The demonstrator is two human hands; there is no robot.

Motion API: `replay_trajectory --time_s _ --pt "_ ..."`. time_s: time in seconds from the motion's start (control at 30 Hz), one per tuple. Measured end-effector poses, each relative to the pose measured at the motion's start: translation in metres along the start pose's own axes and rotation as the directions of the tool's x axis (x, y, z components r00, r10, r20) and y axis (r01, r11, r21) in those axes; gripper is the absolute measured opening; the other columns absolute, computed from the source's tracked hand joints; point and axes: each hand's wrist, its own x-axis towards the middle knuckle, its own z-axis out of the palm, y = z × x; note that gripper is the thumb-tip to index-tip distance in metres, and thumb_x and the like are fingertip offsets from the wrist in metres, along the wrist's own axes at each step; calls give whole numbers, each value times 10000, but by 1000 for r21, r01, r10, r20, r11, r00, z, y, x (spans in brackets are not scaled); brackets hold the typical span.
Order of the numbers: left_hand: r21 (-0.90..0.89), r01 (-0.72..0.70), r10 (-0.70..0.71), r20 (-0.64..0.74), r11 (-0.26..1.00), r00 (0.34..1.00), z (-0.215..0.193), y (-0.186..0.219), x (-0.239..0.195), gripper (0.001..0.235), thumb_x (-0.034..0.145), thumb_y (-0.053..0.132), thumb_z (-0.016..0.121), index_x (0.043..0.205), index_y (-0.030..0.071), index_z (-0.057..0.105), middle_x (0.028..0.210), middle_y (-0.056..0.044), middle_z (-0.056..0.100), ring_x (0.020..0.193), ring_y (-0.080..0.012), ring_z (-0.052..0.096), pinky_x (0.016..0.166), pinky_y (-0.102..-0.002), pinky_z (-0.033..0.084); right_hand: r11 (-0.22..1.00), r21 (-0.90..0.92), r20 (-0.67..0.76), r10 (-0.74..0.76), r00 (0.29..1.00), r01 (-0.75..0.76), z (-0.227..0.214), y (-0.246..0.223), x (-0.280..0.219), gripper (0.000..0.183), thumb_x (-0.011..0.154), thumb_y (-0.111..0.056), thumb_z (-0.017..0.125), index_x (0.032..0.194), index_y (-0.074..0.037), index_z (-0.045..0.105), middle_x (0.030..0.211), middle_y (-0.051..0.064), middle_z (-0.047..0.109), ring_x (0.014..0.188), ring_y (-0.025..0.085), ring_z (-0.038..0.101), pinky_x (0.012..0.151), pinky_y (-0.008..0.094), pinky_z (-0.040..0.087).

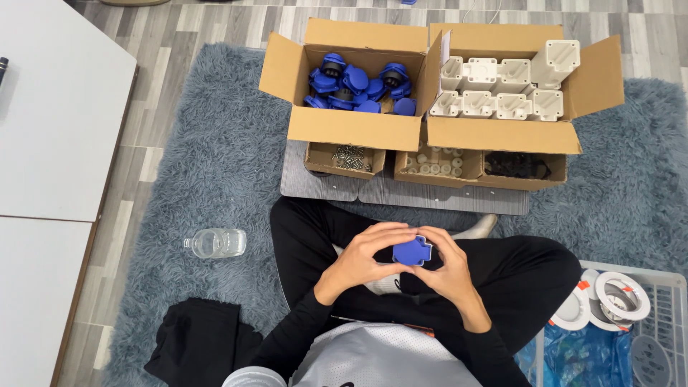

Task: Assembling or adjusting electrical components using a screwdriver while sitting on the floor

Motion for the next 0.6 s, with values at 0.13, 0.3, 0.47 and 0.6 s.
replay_trajectory --time_s 0.13,0.3,0.47,0.6 --pt "-56 34 -35 -22 998 999 2 -1 -3 536 873 294 946 1320 51 778 1311 -159 801 1277 -412 737 1079 -510 579 1000 -9 -12 -22 1000 22 3 -7 4 696 643 -83 1036 1273 19 759 1225 187 778 1131 370 784 958 453 613" --pt "-192 205 -218 -49 960 975 7 -8 -11 588 924 315 907 1402 25 724 1433 -213 726 1356 -433 676 1100 -538 556 998 -37 -26 -55 998 54 11 -15 6 643 661 -81 1030 1253 -18 786 1217 148 795 1137 352 788 971 443 612" --pt "-402 442 -460 56 802 886 26 -35 -44 681 961 251 861 1539 5 599 1425 -243 678 1359 -383 640 1119 -532 532 991 -41 -20 -130 991 129 20 -30 17 587 692 -57 1007 1234 -10 788 1200 148 795 1130 374 783 976 461 612" --pt "-384 481 -501 55 788 864 30 -46 -53 660 953 288 866 1514 31 630 1376 -198 704 1336 -308 643 1136 -489 505 969 -84 4 -233 972 233 25 -31 20 548 742 -29 963 1254 5 772 1222 163 780 1126 415 762 979 507 606"
